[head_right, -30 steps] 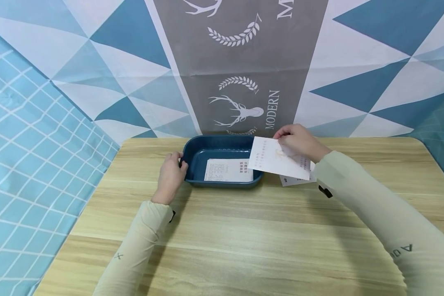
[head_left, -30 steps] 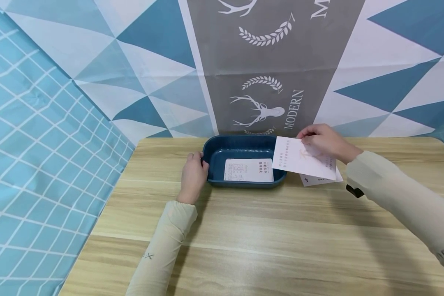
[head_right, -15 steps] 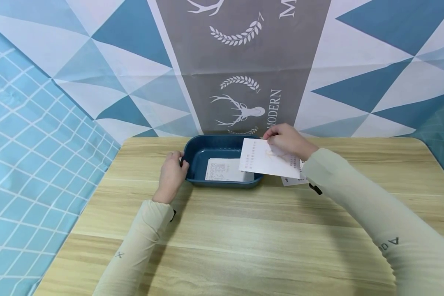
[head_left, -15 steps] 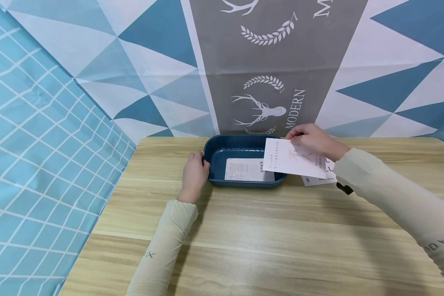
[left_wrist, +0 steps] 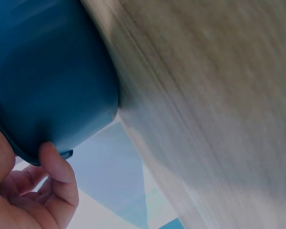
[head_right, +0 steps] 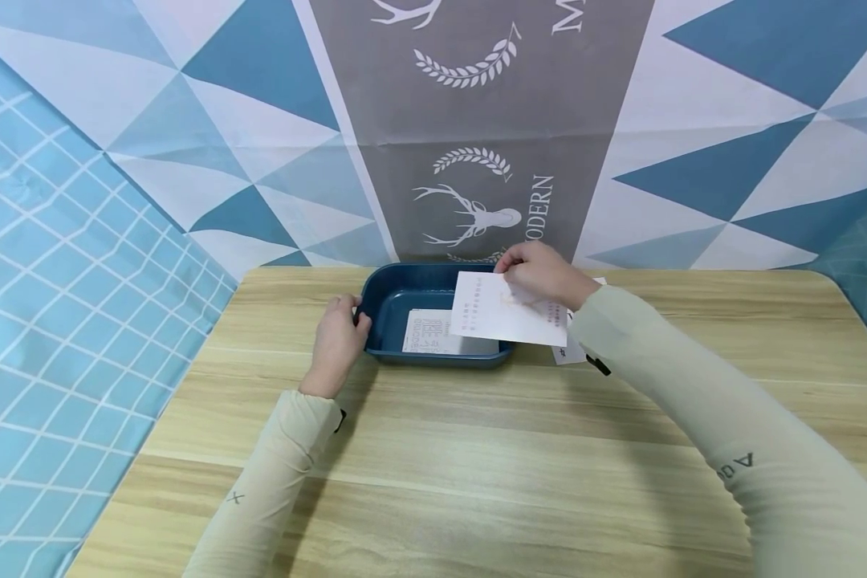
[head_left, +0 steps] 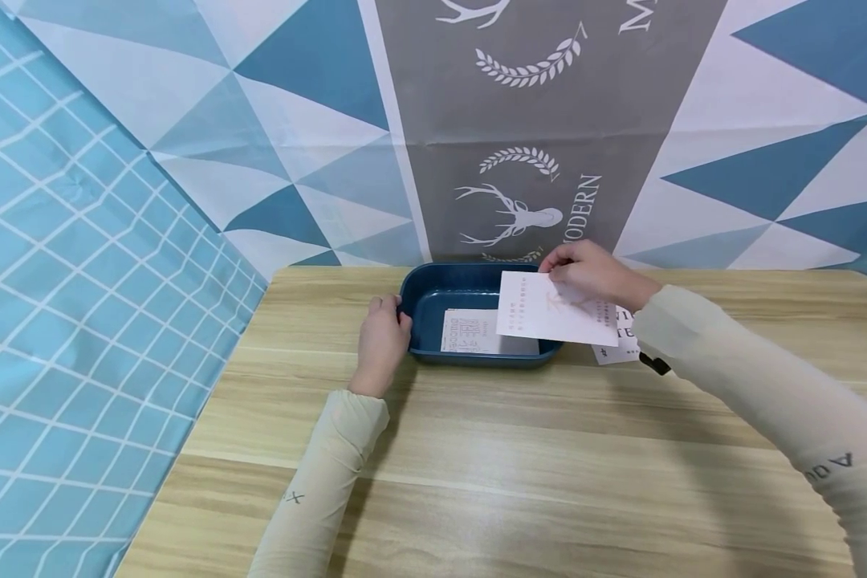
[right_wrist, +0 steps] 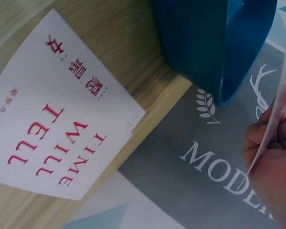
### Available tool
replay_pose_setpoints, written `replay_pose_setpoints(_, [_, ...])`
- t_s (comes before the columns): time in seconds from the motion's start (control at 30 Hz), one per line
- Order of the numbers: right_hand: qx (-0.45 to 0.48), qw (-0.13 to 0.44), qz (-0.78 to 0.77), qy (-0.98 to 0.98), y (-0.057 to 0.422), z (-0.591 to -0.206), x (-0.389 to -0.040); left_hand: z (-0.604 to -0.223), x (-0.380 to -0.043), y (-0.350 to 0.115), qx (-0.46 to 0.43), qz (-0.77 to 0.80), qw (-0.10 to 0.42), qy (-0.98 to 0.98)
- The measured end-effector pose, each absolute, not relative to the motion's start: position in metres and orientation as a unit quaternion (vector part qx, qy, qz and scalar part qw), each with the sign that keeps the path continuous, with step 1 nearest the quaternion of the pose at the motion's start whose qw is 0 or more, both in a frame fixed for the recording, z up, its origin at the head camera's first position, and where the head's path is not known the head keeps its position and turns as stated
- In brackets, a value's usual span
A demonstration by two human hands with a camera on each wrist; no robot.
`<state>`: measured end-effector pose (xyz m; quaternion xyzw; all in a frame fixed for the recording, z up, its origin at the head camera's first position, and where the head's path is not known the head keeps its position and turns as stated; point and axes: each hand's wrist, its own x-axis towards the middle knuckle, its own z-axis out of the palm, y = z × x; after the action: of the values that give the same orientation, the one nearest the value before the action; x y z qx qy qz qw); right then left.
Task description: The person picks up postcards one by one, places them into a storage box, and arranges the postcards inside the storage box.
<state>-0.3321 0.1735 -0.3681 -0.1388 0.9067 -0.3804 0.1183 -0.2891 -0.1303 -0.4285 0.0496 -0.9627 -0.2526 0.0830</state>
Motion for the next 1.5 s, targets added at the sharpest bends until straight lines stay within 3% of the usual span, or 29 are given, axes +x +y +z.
replay_pose_setpoints(1.5, [-0.167,0.126,-0.383,0.9,0.111,-0.379,-0.35,-0.43,-0.29,-0.132,0.049,-0.258,0.084,-0.961])
